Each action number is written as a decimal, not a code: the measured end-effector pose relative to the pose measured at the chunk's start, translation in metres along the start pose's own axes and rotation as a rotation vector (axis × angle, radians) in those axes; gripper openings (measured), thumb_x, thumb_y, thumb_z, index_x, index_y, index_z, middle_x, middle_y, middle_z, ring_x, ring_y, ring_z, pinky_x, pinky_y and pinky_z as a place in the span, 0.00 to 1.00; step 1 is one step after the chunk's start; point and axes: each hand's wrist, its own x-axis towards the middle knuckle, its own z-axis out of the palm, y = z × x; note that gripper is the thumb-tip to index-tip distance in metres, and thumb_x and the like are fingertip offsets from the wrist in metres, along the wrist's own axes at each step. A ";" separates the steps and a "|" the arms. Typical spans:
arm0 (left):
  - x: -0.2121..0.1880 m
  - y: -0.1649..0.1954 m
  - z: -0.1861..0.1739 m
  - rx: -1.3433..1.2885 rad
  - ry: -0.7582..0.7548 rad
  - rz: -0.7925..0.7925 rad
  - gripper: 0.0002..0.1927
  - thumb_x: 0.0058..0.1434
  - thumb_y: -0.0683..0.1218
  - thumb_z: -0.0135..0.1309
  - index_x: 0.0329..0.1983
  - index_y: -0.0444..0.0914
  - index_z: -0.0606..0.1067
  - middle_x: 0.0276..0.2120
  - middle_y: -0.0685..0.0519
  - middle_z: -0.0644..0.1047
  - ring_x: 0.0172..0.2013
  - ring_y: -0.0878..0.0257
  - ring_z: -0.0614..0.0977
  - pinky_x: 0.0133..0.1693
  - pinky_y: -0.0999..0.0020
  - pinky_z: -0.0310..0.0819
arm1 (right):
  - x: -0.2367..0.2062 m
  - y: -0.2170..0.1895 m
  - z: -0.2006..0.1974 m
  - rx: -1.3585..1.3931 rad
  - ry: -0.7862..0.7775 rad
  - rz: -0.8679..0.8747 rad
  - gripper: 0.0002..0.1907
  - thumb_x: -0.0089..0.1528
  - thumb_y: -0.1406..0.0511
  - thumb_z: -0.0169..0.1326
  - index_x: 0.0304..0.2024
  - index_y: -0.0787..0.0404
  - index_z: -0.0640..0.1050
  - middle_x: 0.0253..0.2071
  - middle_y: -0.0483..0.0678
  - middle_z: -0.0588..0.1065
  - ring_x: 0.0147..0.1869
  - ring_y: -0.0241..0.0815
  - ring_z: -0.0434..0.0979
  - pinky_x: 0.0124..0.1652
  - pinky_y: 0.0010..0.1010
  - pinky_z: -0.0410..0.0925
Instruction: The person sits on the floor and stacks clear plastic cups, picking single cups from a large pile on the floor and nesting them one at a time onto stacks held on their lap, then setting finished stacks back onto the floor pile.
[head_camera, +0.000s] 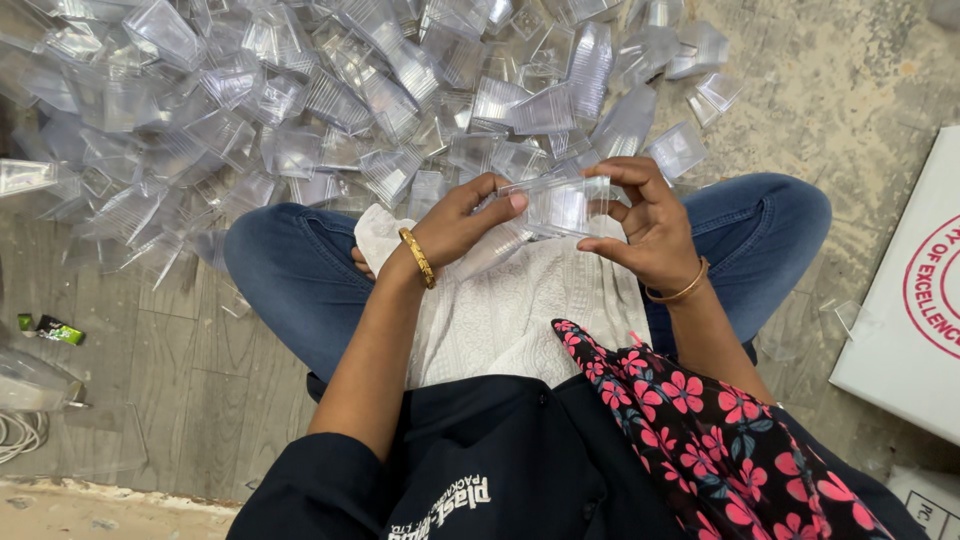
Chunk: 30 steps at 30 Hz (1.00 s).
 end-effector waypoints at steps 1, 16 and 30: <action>0.000 0.001 0.000 -0.005 0.002 -0.016 0.24 0.63 0.62 0.55 0.44 0.37 0.77 0.39 0.53 0.79 0.44 0.65 0.77 0.49 0.69 0.69 | 0.001 0.000 0.000 0.004 0.002 0.004 0.39 0.54 0.76 0.69 0.66 0.62 0.68 0.66 0.46 0.63 0.76 0.45 0.65 0.65 0.39 0.72; 0.000 0.012 -0.003 -0.025 -0.007 -0.047 0.24 0.63 0.62 0.55 0.45 0.37 0.78 0.39 0.53 0.79 0.45 0.64 0.77 0.50 0.68 0.69 | -0.002 0.007 -0.012 0.136 0.002 -0.014 0.38 0.56 0.75 0.68 0.65 0.61 0.64 0.67 0.52 0.66 0.76 0.46 0.66 0.71 0.43 0.69; -0.003 0.007 -0.005 -0.075 -0.027 0.011 0.24 0.64 0.62 0.54 0.47 0.37 0.78 0.41 0.55 0.78 0.45 0.66 0.75 0.50 0.70 0.68 | -0.020 -0.011 -0.039 0.067 0.113 0.009 0.37 0.57 0.73 0.69 0.64 0.59 0.64 0.61 0.51 0.69 0.69 0.43 0.69 0.70 0.38 0.67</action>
